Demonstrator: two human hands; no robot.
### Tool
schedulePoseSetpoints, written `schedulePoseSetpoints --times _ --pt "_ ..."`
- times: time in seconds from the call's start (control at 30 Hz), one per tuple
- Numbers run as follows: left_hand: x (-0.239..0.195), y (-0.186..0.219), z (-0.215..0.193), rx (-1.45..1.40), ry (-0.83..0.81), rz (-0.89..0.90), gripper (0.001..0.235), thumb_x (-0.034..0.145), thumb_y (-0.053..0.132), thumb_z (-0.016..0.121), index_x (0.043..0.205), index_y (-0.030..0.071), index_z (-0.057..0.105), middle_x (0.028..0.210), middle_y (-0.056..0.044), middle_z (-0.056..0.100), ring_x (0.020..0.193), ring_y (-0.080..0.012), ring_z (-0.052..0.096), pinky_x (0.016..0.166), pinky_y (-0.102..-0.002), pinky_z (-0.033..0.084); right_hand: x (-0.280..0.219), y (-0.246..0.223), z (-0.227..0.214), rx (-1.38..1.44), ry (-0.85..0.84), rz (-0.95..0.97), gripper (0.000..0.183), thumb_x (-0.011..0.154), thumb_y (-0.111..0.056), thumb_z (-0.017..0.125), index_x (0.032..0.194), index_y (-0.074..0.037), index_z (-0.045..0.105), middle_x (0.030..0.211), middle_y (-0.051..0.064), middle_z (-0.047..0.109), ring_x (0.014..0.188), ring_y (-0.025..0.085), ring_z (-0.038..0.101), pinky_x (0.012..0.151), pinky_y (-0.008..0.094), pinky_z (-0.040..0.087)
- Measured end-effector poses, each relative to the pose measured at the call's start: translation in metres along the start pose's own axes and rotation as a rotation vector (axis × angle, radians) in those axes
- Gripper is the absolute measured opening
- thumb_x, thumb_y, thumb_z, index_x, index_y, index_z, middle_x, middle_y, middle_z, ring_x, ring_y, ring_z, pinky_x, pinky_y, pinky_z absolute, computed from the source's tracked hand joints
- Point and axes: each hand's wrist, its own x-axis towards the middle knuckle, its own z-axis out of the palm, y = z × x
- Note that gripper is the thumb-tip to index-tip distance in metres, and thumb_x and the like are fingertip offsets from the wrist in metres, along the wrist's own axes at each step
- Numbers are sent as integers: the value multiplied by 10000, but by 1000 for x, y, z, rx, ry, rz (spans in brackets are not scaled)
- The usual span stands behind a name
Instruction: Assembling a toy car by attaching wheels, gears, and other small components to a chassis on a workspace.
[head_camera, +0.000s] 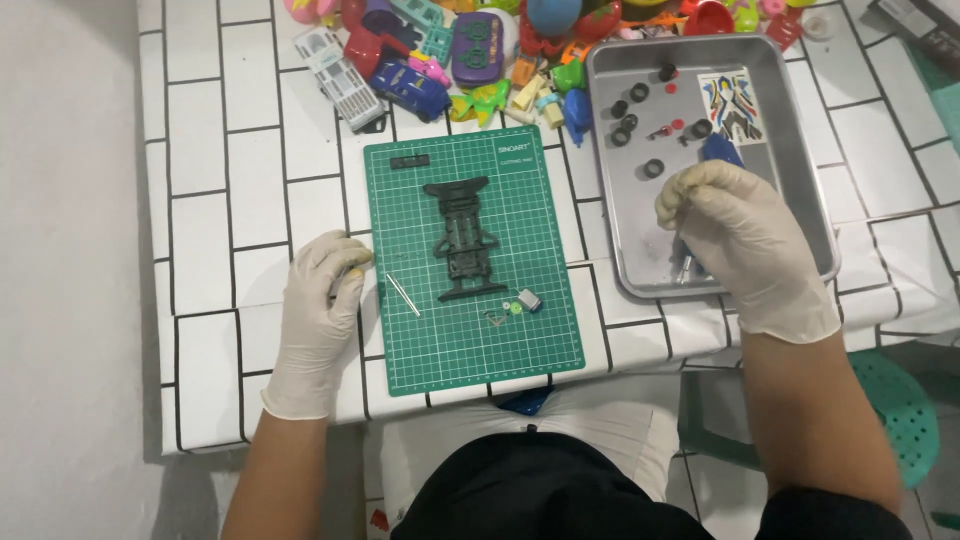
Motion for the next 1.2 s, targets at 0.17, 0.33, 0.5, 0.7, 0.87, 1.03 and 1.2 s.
schedulePoseSetpoints --times 0.17,0.33,0.5,0.7,0.87,1.03,1.2 --pt "-3 -6 -4 27 23 36 464 1060 432 439 1008 43 687 1034 -88 663 1070 -290 597 974 -460 446 -1 11 33 -123 2 64 57 1001 -54 630 1008 -46 685 939 92 667 874 198 628 848 278 539" --pt "3 6 -7 -27 -1 18 484 1066 432 410 947 46 675 932 -48 639 911 -231 590 878 -405 459 -13 5 104 -349 196 195 71 933 -13 688 980 -65 699 951 70 715 859 149 676 889 236 580" --pt "-15 -25 13 -176 34 -237 255 1016 357 580 1073 142 706 1170 -61 642 1333 -252 477 1212 -408 285 -13 58 106 -828 -92 -196 97 894 30 719 980 -9 743 1116 187 647 1205 359 601 1054 482 458" --pt "-16 -41 11 -56 -13 -159 360 1015 469 549 1085 153 705 1148 -54 650 1311 -241 500 1206 -396 298 -17 93 134 -1261 -262 -291 63 839 -72 779 901 -81 786 1363 207 555 1430 519 373 1139 683 267" --pt "-17 -43 11 -58 -31 -171 340 1012 454 552 1087 160 705 1155 -40 656 1320 -235 497 1207 -386 290 -19 116 135 -1366 -293 -363 51 884 -127 753 924 -108 779 1446 208 507 1465 541 296 1150 712 197" --pt "-18 -40 11 -48 -32 -181 368 1007 500 543 1092 181 706 1166 -22 654 1332 -221 487 1208 -369 280 -19 123 132 -1433 -335 -361 74 892 -126 738 932 -92 790 1479 233 487 1474 565 266 1155 722 171" --pt "-15 -29 10 -122 -17 -242 333 1002 465 556 1083 178 704 1159 -18 641 1346 -209 464 1217 -369 269 -18 132 122 -1438 -346 -375 125 881 -109 730 989 -126 791 1531 203 456 1505 528 245 1177 690 170"
